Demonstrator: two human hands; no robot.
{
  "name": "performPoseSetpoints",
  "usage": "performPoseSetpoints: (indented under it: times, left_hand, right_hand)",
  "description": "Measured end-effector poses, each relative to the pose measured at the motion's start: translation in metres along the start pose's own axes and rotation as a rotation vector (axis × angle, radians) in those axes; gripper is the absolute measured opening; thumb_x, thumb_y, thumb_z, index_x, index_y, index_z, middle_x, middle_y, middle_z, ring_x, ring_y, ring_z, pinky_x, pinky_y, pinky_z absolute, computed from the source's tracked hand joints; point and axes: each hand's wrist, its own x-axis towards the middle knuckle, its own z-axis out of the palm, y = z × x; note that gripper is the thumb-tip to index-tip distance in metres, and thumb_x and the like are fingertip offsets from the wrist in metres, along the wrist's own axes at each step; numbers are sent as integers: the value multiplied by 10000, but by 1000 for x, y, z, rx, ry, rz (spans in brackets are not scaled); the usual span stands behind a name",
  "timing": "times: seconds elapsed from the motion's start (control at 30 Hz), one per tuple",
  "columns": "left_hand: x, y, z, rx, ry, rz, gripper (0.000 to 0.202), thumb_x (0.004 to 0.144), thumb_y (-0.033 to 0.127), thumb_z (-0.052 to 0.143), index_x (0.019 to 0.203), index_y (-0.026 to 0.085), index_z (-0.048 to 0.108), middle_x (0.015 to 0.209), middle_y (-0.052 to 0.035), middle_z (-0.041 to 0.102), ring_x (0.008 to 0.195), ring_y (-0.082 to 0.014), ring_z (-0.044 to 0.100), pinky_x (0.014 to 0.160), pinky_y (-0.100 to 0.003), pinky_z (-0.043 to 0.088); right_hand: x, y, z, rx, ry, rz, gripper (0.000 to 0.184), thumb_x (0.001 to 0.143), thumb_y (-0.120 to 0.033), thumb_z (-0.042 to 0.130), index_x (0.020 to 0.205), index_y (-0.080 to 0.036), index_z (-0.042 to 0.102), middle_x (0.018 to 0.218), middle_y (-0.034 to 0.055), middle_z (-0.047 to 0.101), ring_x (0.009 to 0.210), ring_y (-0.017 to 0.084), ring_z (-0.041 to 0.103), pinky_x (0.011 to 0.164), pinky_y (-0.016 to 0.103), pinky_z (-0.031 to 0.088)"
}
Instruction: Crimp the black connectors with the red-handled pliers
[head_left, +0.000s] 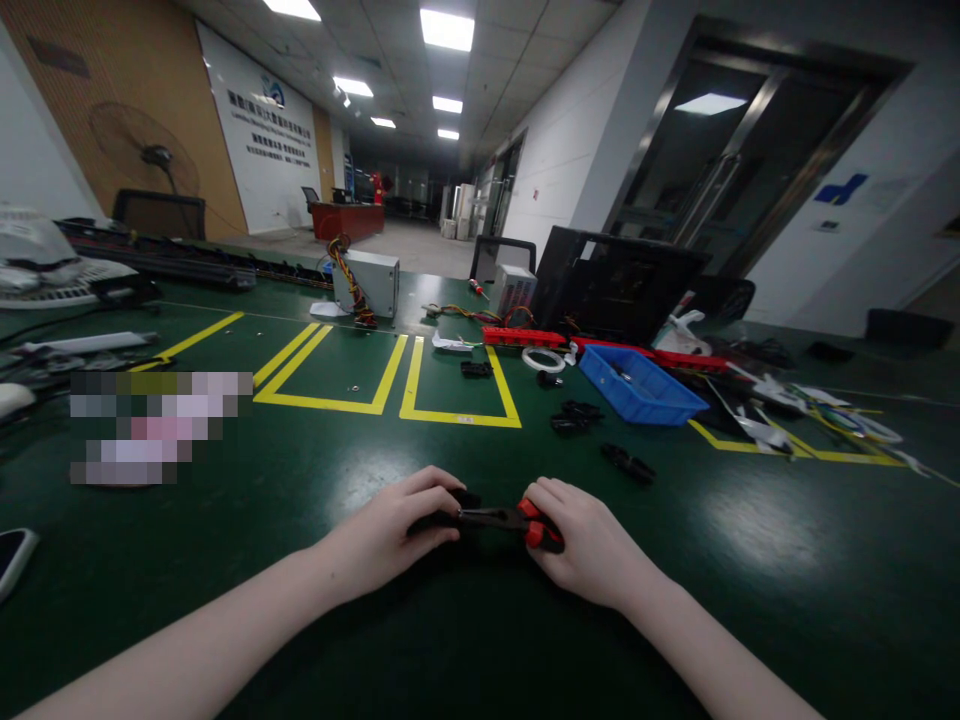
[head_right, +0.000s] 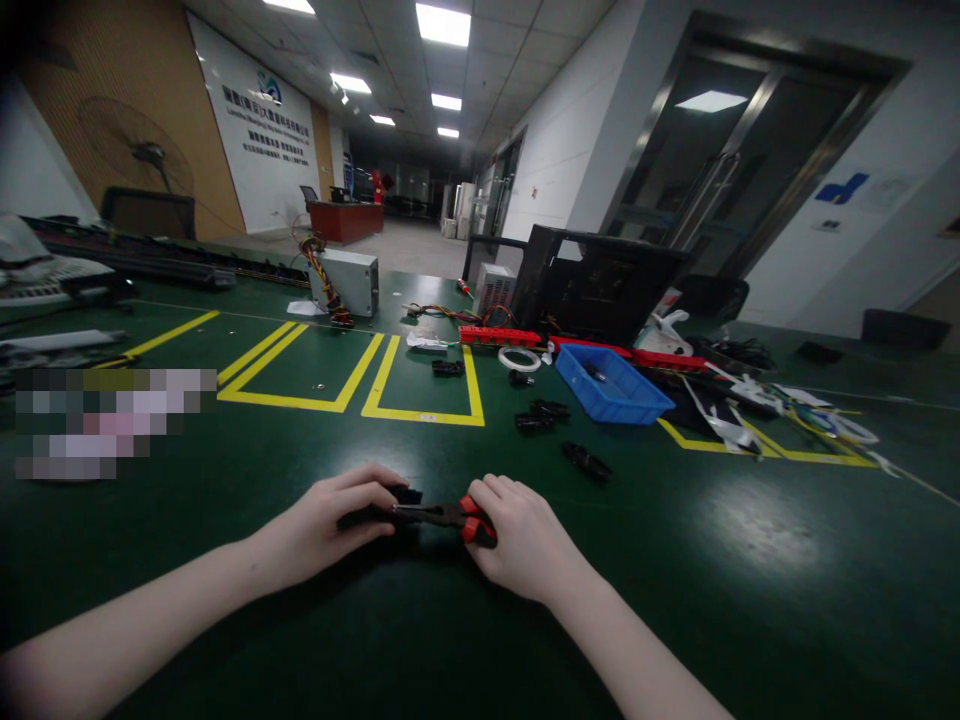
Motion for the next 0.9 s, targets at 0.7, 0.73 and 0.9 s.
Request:
performPoseSetpoints:
  times: [0.7,0.73,0.9]
  left_hand:
    - [1,2,-1,1,-23,10,90,934,151,588,1012,196,593,1250,-65,573,1113,-208,610,969,-374,529]
    - [1,1,0,8,-14,9,98,925,145,597,1009,195,592,1250,-65,574,1109,-210,612,966,-376,532]
    - [1,-2,1,22,13,3,99,926,152,591,1015,195,586,1262,-69,572,1107,-213,619,966,-390,539]
  right_hand:
    - [0,-1,-4,-28,-46,33,156,721,-163,614,843,-218,534,874,29,605,781,192,569,672,322,454]
    - [0,-2,-3,-23,-45,38,152,726,-167,617,844,-218,535,880,30,607,786,193,571,676,322,457]
    - [1,-5,2,-27,-21,53,157,732,-172,631,853,-217,541,883,30,614,788,197,574,680,328,464]
